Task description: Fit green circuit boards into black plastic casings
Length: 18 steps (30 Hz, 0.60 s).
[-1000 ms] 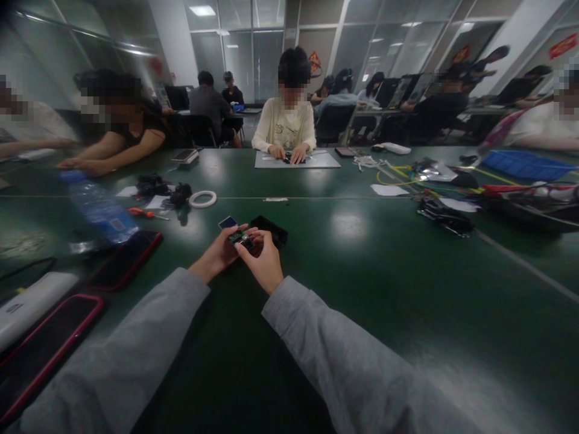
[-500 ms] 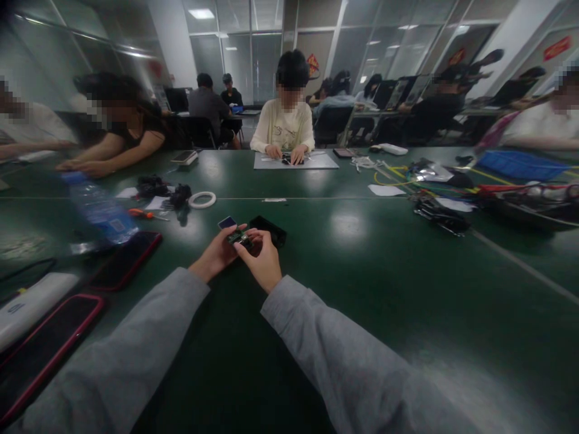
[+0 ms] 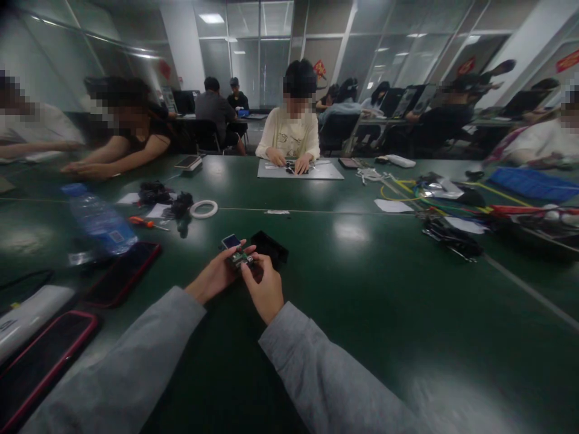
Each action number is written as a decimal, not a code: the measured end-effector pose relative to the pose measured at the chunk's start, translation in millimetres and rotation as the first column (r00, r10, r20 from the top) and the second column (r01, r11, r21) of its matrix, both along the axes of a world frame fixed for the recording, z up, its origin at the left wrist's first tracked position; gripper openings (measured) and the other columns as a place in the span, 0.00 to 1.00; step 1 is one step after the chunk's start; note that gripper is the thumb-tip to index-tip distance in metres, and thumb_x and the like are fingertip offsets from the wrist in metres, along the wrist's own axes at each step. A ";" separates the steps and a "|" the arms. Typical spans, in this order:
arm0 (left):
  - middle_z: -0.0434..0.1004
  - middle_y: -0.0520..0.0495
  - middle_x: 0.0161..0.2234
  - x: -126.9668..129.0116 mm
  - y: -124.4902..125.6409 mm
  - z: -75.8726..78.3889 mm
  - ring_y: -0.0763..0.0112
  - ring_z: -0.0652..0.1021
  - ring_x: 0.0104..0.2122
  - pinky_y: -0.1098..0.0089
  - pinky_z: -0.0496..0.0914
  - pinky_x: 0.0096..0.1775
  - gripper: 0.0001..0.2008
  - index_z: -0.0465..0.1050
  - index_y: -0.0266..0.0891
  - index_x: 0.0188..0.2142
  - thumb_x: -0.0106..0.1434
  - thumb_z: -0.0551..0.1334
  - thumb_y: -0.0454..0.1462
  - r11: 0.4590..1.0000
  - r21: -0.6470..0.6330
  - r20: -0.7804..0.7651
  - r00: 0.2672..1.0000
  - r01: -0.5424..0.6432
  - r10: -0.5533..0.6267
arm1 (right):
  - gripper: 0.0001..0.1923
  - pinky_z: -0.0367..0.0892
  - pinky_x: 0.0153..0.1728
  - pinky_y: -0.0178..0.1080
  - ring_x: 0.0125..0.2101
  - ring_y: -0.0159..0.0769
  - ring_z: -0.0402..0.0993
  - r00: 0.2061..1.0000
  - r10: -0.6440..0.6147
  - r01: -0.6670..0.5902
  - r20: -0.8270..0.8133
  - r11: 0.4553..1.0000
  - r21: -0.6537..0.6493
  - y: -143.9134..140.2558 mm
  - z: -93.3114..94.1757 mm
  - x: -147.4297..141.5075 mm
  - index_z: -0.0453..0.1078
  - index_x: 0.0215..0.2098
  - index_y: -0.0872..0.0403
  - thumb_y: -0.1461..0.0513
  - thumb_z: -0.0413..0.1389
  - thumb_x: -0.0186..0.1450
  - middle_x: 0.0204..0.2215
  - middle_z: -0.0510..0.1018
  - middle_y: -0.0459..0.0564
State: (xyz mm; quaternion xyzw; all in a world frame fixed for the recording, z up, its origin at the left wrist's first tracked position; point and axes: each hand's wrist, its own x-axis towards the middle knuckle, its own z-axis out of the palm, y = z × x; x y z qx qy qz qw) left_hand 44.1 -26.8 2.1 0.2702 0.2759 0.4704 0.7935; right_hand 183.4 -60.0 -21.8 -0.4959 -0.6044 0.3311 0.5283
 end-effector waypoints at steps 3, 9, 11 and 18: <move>0.75 0.42 0.50 0.6 1.6 2.3 0.64 0.76 0.47 0.63 0.68 0.51 0.17 0.70 0.38 0.49 0.60 0.62 0.38 1.000 -0.008 0.031 1.000 0.004 -0.003 | 0.18 0.71 0.37 0.38 0.39 0.37 0.74 0.995 0.035 -0.042 -0.095 0.996 -0.074 3.0 -2.4 2.2 0.66 0.49 0.53 0.51 0.52 0.66 0.43 0.75 0.51; 0.77 0.40 0.47 0.8 4.9 3.0 0.63 0.76 0.45 0.63 0.69 0.47 0.14 0.72 0.34 0.45 0.62 0.60 0.38 0.999 -0.042 0.036 0.999 0.001 0.001 | 0.23 0.71 0.28 0.36 0.27 0.32 0.73 0.969 0.042 -0.084 -0.243 0.983 -0.163 9.2 -5.7 4.7 0.66 0.48 0.55 0.46 0.50 0.66 0.35 0.75 0.50; 0.77 0.40 0.47 1.6 4.8 2.9 0.63 0.77 0.44 0.64 0.69 0.46 0.13 0.72 0.34 0.45 0.62 0.60 0.37 1.000 -0.030 0.024 1.000 -0.002 0.003 | 0.25 0.68 0.25 0.34 0.23 0.31 0.71 0.956 0.058 -0.114 -0.286 0.977 -0.182 10.4 -6.0 4.9 0.65 0.47 0.56 0.44 0.48 0.66 0.30 0.75 0.49; 0.76 0.44 0.43 1.9 2.0 0.1 0.70 0.77 0.38 0.70 0.69 0.39 0.14 0.69 0.38 0.45 0.59 0.62 0.30 0.998 0.059 0.031 1.000 -0.008 0.006 | 0.27 0.63 0.21 0.32 0.21 0.31 0.70 0.891 0.133 -0.248 -0.433 0.943 -0.222 8.8 2.9 6.5 0.62 0.48 0.55 0.42 0.47 0.65 0.27 0.74 0.49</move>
